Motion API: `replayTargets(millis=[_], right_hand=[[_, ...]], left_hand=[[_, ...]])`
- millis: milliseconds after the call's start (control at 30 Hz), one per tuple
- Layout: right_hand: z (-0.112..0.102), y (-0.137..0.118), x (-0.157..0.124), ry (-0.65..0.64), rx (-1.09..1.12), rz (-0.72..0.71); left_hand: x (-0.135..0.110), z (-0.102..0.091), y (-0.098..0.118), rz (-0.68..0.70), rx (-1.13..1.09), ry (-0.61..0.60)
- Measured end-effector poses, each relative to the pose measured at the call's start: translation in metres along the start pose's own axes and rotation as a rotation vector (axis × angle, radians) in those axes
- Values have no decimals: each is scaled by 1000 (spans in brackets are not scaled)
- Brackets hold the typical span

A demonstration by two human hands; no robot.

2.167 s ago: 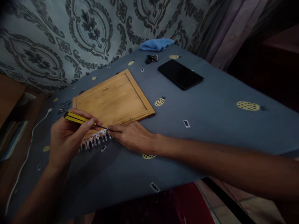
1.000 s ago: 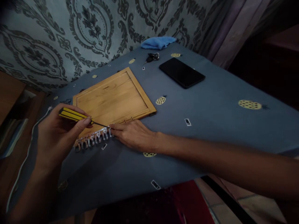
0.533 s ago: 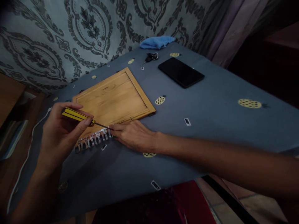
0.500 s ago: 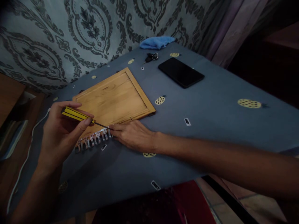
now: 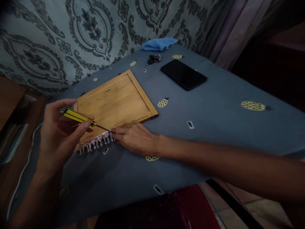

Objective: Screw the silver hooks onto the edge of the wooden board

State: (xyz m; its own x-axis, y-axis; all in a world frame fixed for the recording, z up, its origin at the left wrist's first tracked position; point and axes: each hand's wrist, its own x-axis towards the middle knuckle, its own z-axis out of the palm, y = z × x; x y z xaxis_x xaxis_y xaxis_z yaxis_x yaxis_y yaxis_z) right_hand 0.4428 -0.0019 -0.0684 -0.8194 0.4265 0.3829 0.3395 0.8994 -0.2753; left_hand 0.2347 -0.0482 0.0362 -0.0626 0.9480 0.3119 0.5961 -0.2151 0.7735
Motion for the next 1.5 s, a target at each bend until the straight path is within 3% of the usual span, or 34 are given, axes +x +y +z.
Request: replayTargets(millis=[167, 367, 633, 833, 1067, 1267, 1500], right_hand=[[-1, 0, 0, 13, -41, -17], [2, 0, 0, 34, -50, -24], [1, 0, 1, 11, -40, -26], [-3, -1, 1, -16, -60, -5], [-5, -1, 2, -10, -21, -15], [-4, 0, 2, 3, 5, -14], [-3, 2, 1, 5, 31, -31]], left_hand=[[-1, 0, -3, 56, 64, -61], [-3, 1, -3, 156, 167, 14], [-1, 5, -3, 49, -72, -22], [0, 6, -3, 93, 23, 47], [1, 7, -3, 69, -70, -6], [1, 9, -4, 80, 8, 60], [0, 7, 0, 54, -80, 5]])
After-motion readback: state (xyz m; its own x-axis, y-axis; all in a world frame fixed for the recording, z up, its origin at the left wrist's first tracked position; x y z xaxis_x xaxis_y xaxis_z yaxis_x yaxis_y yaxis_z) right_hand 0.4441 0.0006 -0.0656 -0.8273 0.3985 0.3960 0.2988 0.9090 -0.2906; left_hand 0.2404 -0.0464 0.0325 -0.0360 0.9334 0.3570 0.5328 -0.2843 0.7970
